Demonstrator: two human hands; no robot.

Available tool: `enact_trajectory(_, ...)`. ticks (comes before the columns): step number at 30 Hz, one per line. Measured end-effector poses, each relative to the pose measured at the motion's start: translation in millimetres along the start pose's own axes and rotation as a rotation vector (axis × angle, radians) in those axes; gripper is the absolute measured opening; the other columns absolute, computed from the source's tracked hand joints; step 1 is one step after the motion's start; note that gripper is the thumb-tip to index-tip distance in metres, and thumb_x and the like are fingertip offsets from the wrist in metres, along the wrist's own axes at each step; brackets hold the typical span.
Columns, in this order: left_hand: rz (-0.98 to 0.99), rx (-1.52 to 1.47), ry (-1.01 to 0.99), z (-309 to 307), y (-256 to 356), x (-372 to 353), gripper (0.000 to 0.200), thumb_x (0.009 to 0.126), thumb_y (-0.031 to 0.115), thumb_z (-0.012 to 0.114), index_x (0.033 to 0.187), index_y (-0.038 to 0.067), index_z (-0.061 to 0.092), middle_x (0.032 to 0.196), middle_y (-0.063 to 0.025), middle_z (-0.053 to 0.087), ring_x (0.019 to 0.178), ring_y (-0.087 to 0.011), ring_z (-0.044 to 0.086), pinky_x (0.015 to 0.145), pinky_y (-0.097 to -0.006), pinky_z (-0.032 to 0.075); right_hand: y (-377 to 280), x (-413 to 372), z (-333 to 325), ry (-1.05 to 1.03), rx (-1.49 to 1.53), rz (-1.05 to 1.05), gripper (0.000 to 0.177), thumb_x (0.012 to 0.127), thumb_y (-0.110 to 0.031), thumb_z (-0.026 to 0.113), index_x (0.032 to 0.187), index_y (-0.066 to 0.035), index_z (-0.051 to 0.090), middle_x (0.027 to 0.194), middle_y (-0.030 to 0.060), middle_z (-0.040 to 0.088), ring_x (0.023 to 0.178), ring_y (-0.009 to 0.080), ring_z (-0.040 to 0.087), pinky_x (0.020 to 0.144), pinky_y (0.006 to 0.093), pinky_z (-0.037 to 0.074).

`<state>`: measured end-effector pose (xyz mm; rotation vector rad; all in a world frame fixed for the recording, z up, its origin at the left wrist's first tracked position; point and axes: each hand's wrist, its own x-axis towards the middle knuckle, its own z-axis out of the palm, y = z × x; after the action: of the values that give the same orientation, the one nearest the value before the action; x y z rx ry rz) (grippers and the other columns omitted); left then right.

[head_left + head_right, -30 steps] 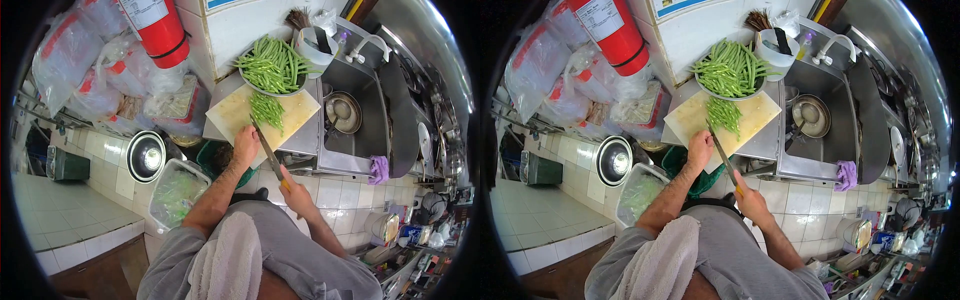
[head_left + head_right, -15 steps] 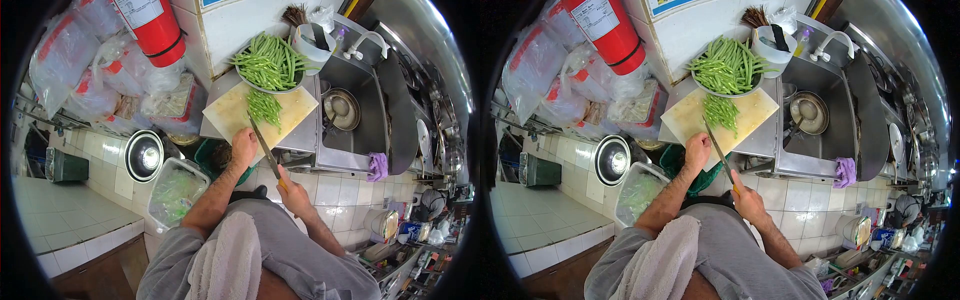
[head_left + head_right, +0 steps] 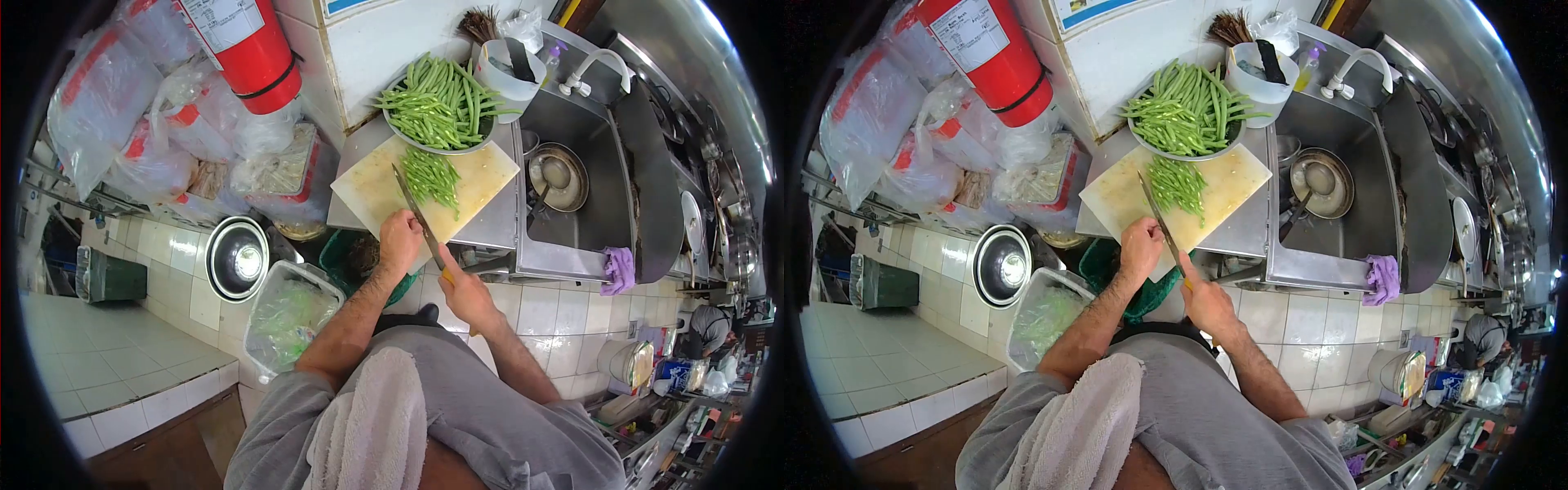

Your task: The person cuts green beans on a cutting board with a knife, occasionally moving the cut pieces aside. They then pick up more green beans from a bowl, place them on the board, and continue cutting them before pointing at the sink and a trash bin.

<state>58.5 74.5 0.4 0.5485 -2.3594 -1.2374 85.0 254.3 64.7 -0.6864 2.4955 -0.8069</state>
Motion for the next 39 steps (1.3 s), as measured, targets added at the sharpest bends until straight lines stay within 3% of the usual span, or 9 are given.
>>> enact_trajectory(6, 0.081, 0.136, 0.055, 3, -2, 10, 0.011, 0.079, 0.005, 0.059, 0.088, -0.001, 0.061, 0.078, -0.0189, 0.062, 0.076, -0.0364, 0.06, 0.069, -0.0437, 0.048, 15, -34, -30, -0.109, -0.026, 0.042, 0.067, 0.088, -0.017, 0.057, 0.145, -0.027, 0.024, 0.082, 0.0241, 0.064, 0.078, 0.0441, 0.061, 0.071, 0.049, 0.049)
enact_trajectory(12, 0.104, 0.064, 0.123, -1, 9, 55, 0.019, 0.082, 0.009, 0.056, 0.097, -0.001, 0.06, 0.092, -0.0212, 0.059, 0.083, -0.04, 0.057, 0.074, -0.0482, 0.046, 21, -16, -26, 0.06, -0.122, -0.088, 0.067, 0.088, -0.021, 0.058, 0.146, -0.026, 0.024, 0.082, 0.0222, 0.064, 0.073, 0.0403, 0.063, 0.067, 0.0488, 0.05)
enact_trajectory(14, 0.182, 0.089, 0.167, -5, 35, 80, 0.02, 0.083, 0.012, 0.058, 0.099, 0.002, 0.062, 0.098, -0.0176, 0.057, 0.088, -0.0363, 0.056, 0.076, -0.0464, 0.045, 14, -18, -27, 0.068, -0.031, -0.034, 0.066, 0.086, -0.015, 0.061, 0.144, -0.022, 0.03, 0.084, 0.0214, 0.064, 0.076, 0.0426, 0.061, 0.068, 0.0476, 0.049)
enact_trajectory(16, 0.506, 0.135, 0.25, -3, 63, 105, 0.016, 0.083, 0.015, 0.061, 0.094, 0.004, 0.066, 0.095, -0.0117, 0.058, 0.093, -0.0311, 0.055, 0.081, -0.0412, 0.044, 17, -23, -26, 0.079, 0.039, -0.115, 0.065, 0.086, -0.016, 0.06, 0.144, -0.022, 0.03, 0.085, 0.0211, 0.064, 0.076, 0.0426, 0.061, 0.068, 0.0479, 0.049)
enact_trajectory(20, 0.526, 0.235, 0.136, 23, 105, 144, 0.015, 0.083, 0.021, 0.063, 0.09, 0.009, 0.068, 0.095, -0.0089, 0.057, 0.097, -0.0279, 0.053, 0.084, -0.0428, 0.041, 18, -30, -30, -0.055, 0.023, -0.01, 0.063, 0.089, -0.021, 0.058, 0.144, -0.025, 0.028, 0.088, 0.0232, 0.064, 0.08, 0.043, 0.062, 0.073, 0.0477, 0.049)
enact_trajectory(24, 0.326, 0.302, 0.026, 55, 123, 186, 0.02, 0.082, 0.028, 0.064, 0.092, 0.011, 0.065, 0.102, -0.0072, 0.058, 0.103, -0.0279, 0.052, 0.086, -0.0482, 0.038, 23, -30, -32, -0.092, 0.009, -0.032, 0.066, 0.089, -0.023, 0.058, 0.145, -0.03, 0.025, 0.087, 0.0204, 0.065, 0.078, 0.0408, 0.063, 0.072, 0.049, 0.05)
enact_trajectory(27, 0.124, 0.358, -0.079, 65, 142, 208, 0.042, 0.085, 0.039, 0.061, 0.11, 0.005, 0.054, 0.106, -0.0148, 0.062, 0.104, -0.0319, 0.057, 0.091, -0.0504, 0.037, 18, -30, -41, -0.118, 0.018, -0.076, 0.065, 0.089, -0.022, 0.057, 0.145, -0.03, 0.025, 0.092, 0.0172, 0.066, 0.081, 0.0387, 0.063, 0.073, 0.0477, 0.05)
enact_trajectory(30, -0.043, 0.292, -0.124, 66, 158, 222, 0.046, 0.085, 0.04, 0.06, 0.109, 0.002, 0.053, 0.105, -0.0175, 0.064, 0.104, -0.0321, 0.059, 0.094, -0.0505, 0.036, 18, -26, -44, -0.152, 0.026, -0.136, 0.065, 0.09, -0.022, 0.057, 0.146, -0.029, 0.024, 0.096, 0.0145, 0.066, 0.084, 0.0373, 0.063, 0.075, 0.0467, 0.05)
enact_trajectory(39, -0.012, 0.117, 0.007, 57, 137, 232, 0.029, 0.081, 0.022, 0.061, 0.104, 0.004, 0.06, 0.096, -0.0194, 0.066, 0.094, -0.0369, 0.062, 0.081, -0.0473, 0.047, 26, 9, -36, -0.215, 0.03, -0.086, 0.061, 0.09, -0.023, 0.057, 0.144, -0.028, 0.029, 0.092, 0.0206, 0.065, 0.084, 0.0394, 0.063, 0.077, 0.0462, 0.049)
